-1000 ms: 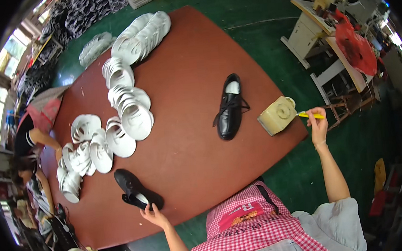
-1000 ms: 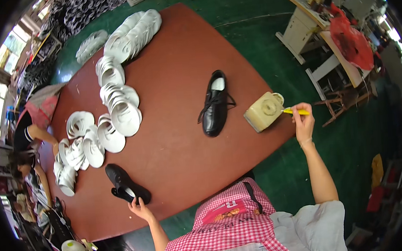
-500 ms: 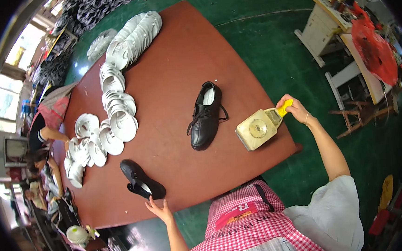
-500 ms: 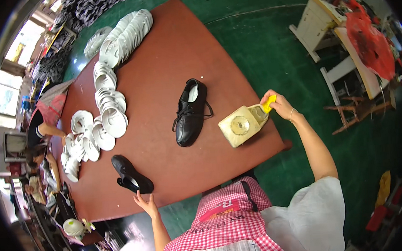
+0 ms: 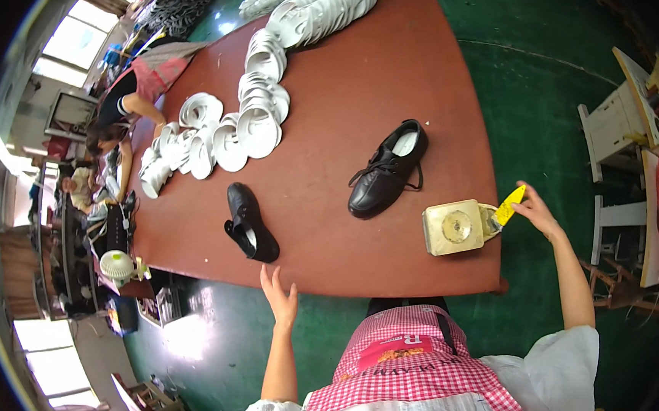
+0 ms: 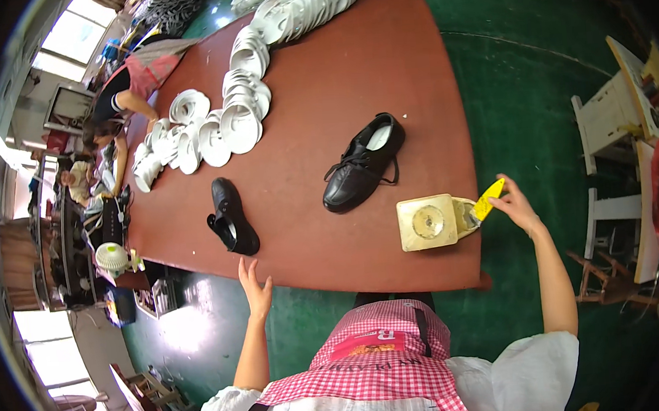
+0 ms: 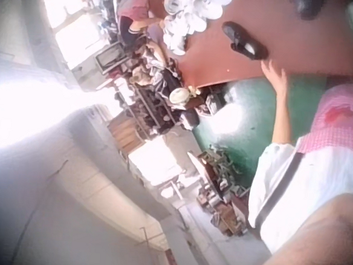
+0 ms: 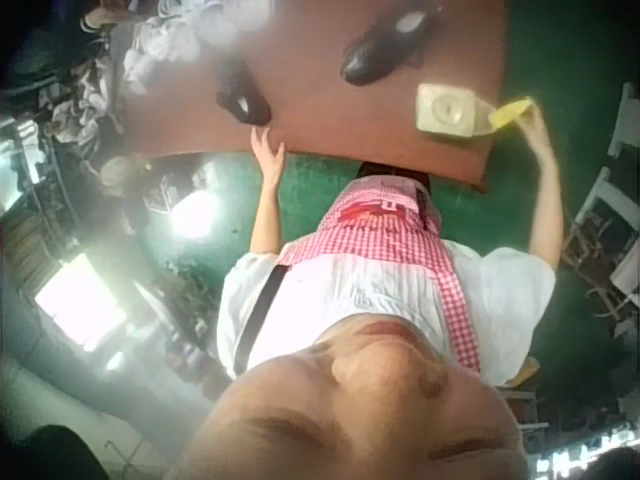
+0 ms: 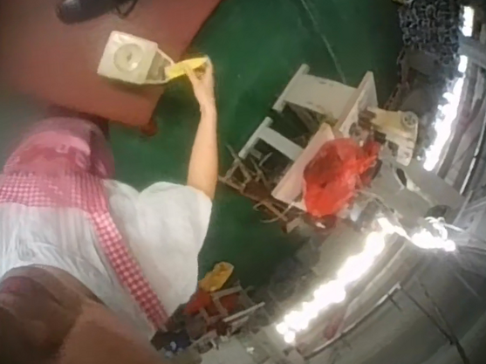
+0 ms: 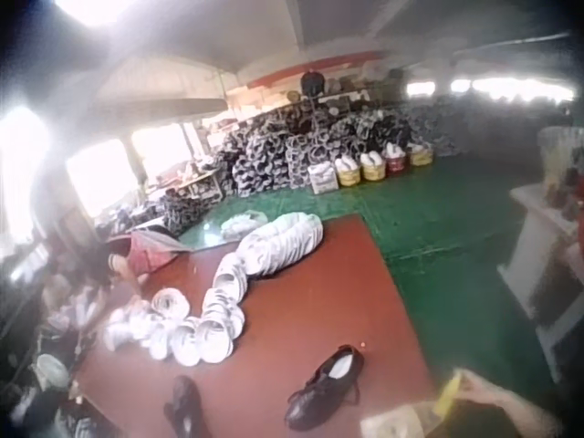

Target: The person applies adhesive to the inner edge of a black leather shoe using a yellow applicator and then presses down the lining with their fingers.

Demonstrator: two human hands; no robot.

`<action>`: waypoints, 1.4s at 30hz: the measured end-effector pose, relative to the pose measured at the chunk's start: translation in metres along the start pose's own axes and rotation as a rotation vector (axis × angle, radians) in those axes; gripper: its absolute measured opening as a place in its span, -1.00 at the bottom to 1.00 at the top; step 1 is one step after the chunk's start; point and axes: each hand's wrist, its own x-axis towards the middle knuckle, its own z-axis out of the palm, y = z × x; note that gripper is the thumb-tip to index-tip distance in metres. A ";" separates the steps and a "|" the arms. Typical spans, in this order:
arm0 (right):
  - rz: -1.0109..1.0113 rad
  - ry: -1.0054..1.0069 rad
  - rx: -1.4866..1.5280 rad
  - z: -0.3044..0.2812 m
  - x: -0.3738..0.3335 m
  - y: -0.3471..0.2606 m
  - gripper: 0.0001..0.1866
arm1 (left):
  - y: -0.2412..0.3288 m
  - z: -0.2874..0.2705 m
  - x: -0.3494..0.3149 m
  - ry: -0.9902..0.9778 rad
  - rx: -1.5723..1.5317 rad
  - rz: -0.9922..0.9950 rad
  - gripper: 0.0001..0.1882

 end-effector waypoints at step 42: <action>-1.007 -0.363 -1.148 0.208 -0.081 -0.179 -0.53 | -0.049 0.044 0.109 -0.052 0.095 0.333 -0.77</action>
